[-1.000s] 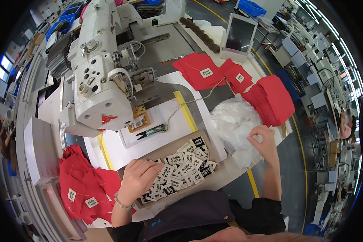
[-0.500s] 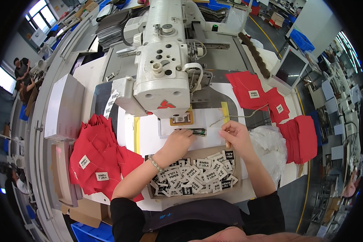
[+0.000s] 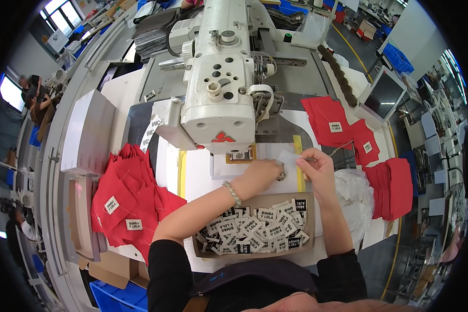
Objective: The person places small white labels onto red fabric pieces and sews them using an industrial sewing machine. They handle the fabric and labels by hand, aligning them under the needle, operating the machine, and cutting the thread with scissors. The finished pieces are stacked on the table.
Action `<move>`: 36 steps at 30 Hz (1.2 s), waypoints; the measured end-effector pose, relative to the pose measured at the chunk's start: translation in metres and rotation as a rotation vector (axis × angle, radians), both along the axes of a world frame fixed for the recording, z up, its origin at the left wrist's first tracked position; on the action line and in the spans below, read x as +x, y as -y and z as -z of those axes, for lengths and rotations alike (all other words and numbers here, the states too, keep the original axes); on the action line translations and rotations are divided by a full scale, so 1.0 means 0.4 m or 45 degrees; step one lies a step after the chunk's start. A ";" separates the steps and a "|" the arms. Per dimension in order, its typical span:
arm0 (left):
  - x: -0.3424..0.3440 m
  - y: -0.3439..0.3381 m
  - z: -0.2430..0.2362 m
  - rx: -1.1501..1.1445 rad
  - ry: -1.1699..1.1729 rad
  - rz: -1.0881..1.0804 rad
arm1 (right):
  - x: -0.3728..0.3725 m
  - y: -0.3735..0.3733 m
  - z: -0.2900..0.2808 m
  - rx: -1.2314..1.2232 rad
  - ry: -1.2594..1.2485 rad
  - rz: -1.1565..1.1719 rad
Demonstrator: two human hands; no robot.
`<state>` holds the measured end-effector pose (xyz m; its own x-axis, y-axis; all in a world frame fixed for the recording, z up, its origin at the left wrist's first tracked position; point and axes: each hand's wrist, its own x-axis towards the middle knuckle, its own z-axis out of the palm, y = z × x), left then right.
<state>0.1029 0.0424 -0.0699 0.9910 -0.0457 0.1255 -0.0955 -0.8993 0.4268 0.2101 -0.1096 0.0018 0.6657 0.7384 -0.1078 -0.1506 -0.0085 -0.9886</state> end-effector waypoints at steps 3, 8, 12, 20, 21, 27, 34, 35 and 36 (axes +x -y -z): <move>0.049 0.048 -0.035 -0.059 -0.130 0.079 | 0.004 -0.008 -0.002 0.094 0.145 0.083; 0.012 0.072 -0.038 0.027 0.411 0.230 | 0.013 -0.015 0.003 -0.016 0.653 0.118; -0.079 0.016 -0.106 -0.151 0.511 -0.027 | -0.014 -0.017 0.010 -0.179 0.727 -0.093; -0.119 -0.043 -0.158 -0.675 0.234 -0.350 | -0.047 -0.074 0.003 -0.250 0.590 -0.367; -0.120 -0.045 -0.158 -0.703 0.195 -0.362 | -0.046 -0.077 -0.003 -0.265 0.539 -0.392; -0.166 -0.074 -0.161 -0.794 0.205 -0.266 | -0.008 -0.072 0.044 -0.281 0.394 -0.474; -0.252 -0.151 -0.080 -0.539 0.103 0.111 | -0.012 -0.112 0.116 -0.014 1.106 -0.715; -0.261 -0.164 -0.071 -0.515 0.081 0.128 | -0.012 -0.117 0.131 0.004 1.218 -0.761; -0.266 -0.175 -0.062 -0.490 0.059 0.146 | -0.012 -0.117 0.142 -0.010 1.281 -0.771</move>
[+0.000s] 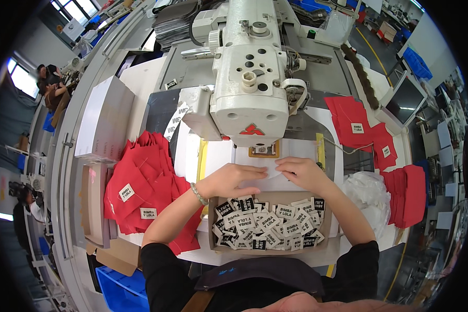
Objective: The person places small white labels onto red fabric pieces and sews them using an industrial sewing machine. They handle the fabric and labels by hand, aligning them under the needle, operating the machine, and cutting the thread with scissors. The finished pieces are stacked on the table.
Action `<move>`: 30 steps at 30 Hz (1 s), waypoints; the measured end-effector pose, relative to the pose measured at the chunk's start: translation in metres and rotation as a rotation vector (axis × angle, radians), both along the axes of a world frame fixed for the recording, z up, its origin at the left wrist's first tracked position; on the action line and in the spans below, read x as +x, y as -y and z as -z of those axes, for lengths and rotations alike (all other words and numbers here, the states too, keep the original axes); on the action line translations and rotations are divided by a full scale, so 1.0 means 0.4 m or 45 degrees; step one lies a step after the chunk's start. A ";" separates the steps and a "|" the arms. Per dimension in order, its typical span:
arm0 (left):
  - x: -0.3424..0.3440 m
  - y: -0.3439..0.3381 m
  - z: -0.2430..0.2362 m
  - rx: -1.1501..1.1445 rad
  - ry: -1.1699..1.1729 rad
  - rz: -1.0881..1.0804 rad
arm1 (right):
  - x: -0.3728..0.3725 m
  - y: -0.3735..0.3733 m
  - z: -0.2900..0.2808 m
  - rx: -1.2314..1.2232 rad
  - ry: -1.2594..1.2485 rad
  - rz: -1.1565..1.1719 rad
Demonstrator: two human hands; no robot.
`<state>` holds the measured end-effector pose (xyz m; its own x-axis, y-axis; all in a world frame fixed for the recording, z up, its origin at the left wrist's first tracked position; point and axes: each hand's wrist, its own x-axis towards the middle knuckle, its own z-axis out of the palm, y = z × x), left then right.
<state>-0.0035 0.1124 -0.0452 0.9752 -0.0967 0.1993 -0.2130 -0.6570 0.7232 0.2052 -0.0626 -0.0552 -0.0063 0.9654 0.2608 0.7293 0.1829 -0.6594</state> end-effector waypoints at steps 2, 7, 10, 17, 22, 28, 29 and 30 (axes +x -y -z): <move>-0.005 -0.014 0.006 0.056 -0.090 0.033 | -0.006 0.000 0.016 -0.003 0.129 -0.023; 0.001 -0.038 0.027 0.311 -0.134 0.083 | -0.006 0.006 0.029 -0.001 0.393 -0.079; 0.005 -0.047 0.035 0.391 -0.112 0.110 | -0.006 0.006 0.020 -0.005 0.528 -0.113; 0.010 -0.065 0.053 0.549 -0.133 0.103 | -0.003 0.012 0.018 -0.083 0.670 -0.084; -0.009 -0.074 0.077 0.644 -0.101 0.037 | 0.001 0.008 0.010 -0.184 0.694 -0.067; -0.005 -0.066 0.071 0.674 -0.139 0.006 | 0.005 0.011 0.018 -0.218 0.732 -0.043; -0.010 -0.063 0.075 0.676 -0.120 -0.006 | 0.003 0.012 0.020 -0.219 0.738 -0.038; -0.013 -0.061 0.077 0.677 -0.101 -0.017 | 0.002 0.013 0.021 -0.221 0.739 -0.033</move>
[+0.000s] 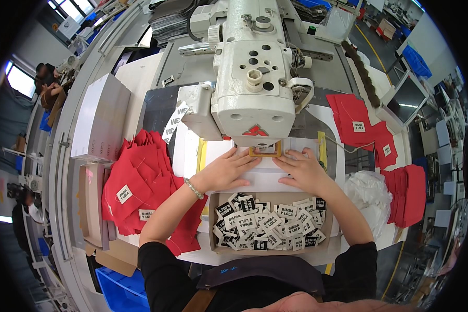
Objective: The person places small white labels onto red fabric pieces and sews them using an industrial sewing machine. They handle the fabric and labels by hand, aligning them under the needle, operating the machine, and cutting the thread with scissors. The finished pieces are stacked on the table.
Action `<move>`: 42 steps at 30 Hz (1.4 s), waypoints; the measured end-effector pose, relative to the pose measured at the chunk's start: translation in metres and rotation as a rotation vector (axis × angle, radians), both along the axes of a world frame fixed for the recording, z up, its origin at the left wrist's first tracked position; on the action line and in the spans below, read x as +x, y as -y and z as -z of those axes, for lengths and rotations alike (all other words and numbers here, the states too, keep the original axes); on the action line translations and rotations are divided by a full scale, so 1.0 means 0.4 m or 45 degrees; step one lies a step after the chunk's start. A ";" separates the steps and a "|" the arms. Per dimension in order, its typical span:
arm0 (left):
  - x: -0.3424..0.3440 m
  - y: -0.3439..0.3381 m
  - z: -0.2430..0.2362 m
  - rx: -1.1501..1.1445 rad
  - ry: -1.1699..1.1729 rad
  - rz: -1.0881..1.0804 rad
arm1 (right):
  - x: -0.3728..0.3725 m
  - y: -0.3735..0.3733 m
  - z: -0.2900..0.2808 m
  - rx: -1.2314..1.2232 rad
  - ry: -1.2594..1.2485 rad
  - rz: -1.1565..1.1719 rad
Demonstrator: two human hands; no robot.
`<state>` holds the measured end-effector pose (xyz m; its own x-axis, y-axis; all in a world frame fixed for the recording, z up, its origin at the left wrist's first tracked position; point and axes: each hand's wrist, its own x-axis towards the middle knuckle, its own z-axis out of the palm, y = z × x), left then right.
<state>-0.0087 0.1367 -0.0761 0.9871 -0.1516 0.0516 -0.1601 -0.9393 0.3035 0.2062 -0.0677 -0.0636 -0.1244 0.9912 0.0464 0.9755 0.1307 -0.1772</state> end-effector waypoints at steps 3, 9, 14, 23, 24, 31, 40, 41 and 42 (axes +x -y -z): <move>-0.007 0.003 -0.005 0.003 -0.019 0.011 | -0.005 0.005 0.007 0.010 0.006 0.020; 0.000 0.002 -0.007 0.060 -0.044 0.014 | -0.032 -0.006 0.010 0.122 0.081 0.066; 0.005 0.005 -0.003 0.061 0.011 0.009 | -0.035 -0.010 0.009 0.110 0.128 0.097; 0.026 0.001 0.000 0.086 -0.006 0.015 | -0.047 -0.012 0.014 0.117 0.113 0.164; 0.027 -0.001 0.005 0.101 -0.003 0.015 | -0.049 -0.011 0.016 0.106 0.105 0.173; 0.019 0.004 -0.015 0.118 -0.078 0.062 | -0.057 -0.005 0.018 0.059 0.058 0.218; 0.020 -0.007 -0.008 0.091 -0.044 0.115 | -0.029 0.002 0.010 0.040 0.063 0.116; 0.023 -0.009 -0.013 0.082 -0.049 0.124 | -0.026 0.004 0.014 0.037 0.053 0.106; 0.025 -0.010 -0.016 0.072 -0.053 0.134 | -0.023 0.006 0.015 0.005 0.041 0.112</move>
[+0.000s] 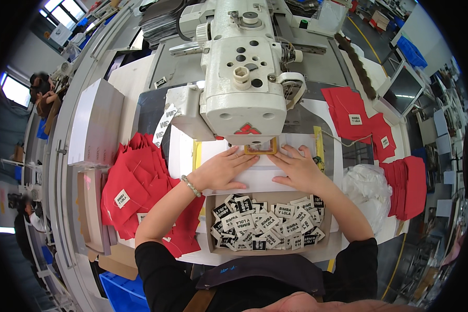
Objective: The person places small white labels onto red fabric pieces and sews them using an industrial sewing machine. They handle the fabric and labels by hand, aligning them under the needle, operating the machine, and cutting the thread with scissors. The finished pieces are stacked on the table.
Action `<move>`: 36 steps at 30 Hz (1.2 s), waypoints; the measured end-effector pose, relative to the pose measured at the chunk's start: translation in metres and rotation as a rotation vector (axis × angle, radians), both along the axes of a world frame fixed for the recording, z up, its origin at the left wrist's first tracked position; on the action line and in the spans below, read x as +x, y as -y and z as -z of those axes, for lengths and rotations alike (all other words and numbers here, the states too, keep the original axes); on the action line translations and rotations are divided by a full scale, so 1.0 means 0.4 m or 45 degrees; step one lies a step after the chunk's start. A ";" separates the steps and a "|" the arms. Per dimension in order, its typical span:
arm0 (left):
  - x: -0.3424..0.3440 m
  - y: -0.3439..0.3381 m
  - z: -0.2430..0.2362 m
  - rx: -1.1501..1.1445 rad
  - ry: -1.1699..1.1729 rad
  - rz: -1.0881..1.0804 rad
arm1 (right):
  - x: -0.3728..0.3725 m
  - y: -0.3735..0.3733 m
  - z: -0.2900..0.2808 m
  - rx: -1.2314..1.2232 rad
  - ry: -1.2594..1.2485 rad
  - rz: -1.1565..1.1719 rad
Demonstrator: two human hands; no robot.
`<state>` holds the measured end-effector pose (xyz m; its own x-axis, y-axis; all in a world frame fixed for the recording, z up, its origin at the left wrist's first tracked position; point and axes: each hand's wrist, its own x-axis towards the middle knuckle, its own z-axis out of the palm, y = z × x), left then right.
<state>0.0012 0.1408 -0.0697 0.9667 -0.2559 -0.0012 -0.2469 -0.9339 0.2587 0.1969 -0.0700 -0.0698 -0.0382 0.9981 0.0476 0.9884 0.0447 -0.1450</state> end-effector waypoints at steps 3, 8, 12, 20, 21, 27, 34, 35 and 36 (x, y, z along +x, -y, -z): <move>-0.001 -0.007 0.004 -0.024 0.018 0.018 | 0.003 -0.001 -0.003 -0.063 -0.032 0.010; 0.000 -0.009 0.011 -0.031 0.015 0.005 | 0.006 -0.004 0.000 -0.082 -0.023 0.010; 0.001 0.001 0.006 -0.061 0.036 -0.034 | 0.004 -0.005 0.003 -0.065 -0.011 0.020; 0.011 0.047 -0.056 -0.206 -0.003 -0.201 | 0.003 -0.004 0.001 -0.003 0.019 0.014; 0.015 0.058 -0.049 -0.150 0.215 -0.159 | 0.003 -0.006 -0.001 -0.013 0.015 0.011; 0.075 0.102 -0.007 -0.077 0.266 -0.284 | -0.001 -0.007 -0.008 -0.007 0.004 0.019; 0.092 0.113 -0.042 -0.152 0.148 -0.322 | -0.005 -0.009 -0.008 -0.002 -0.065 0.036; 0.091 0.107 -0.051 -0.201 0.124 -0.322 | -0.007 -0.011 -0.012 -0.012 -0.082 0.045; 0.088 0.103 -0.062 -0.251 0.101 -0.319 | -0.010 -0.018 -0.014 -0.004 -0.086 0.037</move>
